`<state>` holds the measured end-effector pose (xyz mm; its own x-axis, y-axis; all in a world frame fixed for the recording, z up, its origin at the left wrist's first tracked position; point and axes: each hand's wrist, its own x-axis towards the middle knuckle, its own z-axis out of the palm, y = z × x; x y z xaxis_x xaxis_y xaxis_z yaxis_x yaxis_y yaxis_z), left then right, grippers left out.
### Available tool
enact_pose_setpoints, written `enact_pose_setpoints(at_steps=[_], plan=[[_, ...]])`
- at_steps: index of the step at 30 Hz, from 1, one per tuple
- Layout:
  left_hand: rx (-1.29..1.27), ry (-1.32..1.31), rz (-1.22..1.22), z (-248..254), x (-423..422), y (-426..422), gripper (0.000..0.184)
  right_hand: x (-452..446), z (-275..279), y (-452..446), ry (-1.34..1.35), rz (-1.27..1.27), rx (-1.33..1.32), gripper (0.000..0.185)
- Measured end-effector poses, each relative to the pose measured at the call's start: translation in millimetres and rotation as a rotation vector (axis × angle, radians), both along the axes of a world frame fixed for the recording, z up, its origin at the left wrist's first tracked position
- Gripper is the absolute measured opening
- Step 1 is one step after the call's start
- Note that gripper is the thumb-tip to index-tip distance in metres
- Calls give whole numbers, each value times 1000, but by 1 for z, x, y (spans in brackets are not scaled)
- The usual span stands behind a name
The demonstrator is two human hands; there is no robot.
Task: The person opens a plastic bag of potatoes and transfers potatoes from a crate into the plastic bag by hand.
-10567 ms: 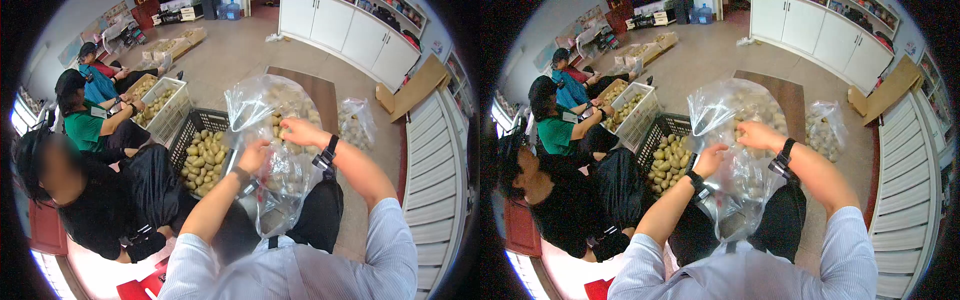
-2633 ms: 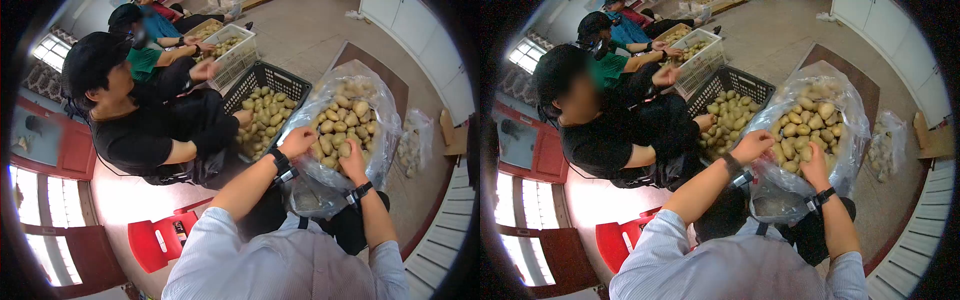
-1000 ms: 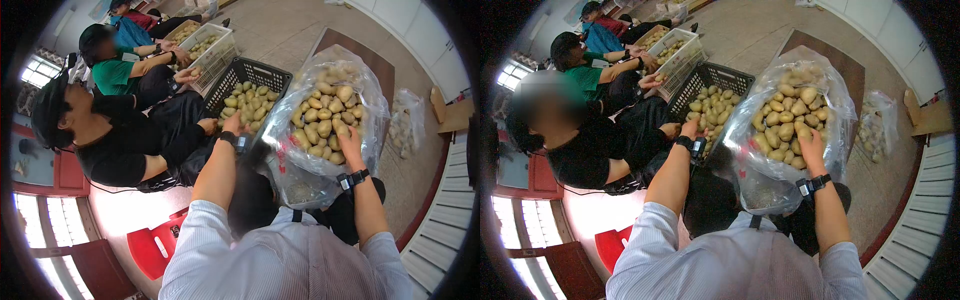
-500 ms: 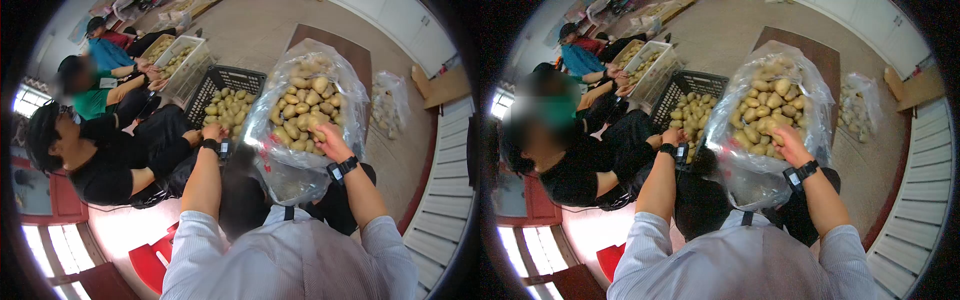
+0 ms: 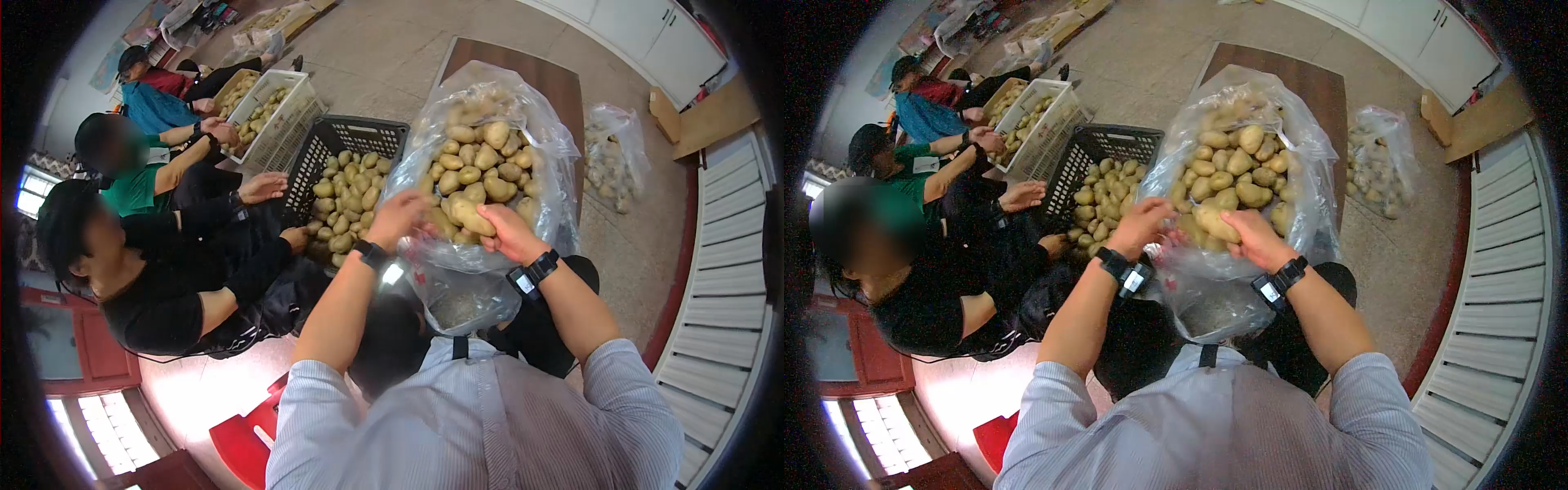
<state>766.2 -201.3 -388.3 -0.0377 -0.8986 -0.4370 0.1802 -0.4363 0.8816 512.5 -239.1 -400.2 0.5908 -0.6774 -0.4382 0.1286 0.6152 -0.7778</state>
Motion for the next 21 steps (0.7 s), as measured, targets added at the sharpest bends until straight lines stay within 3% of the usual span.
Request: enact_pose_setpoints(at_steps=[5,12,16,18,21], plan=[[136,69,-295,0,-31,7,48,4,-8,2,144,201,-112,40],[102,196,-291,-16,-36,13,48,7,-14,8,305,245,-325,43],[97,138,-238,-18,-25,11,45,5,-28,2,274,121,-372,42],[71,173,-55,-20,-17,7,42,-6,-38,-3,335,52,-376,40],[47,236,79,-22,3,1,40,-17,-63,-16,675,-218,-675,24]])
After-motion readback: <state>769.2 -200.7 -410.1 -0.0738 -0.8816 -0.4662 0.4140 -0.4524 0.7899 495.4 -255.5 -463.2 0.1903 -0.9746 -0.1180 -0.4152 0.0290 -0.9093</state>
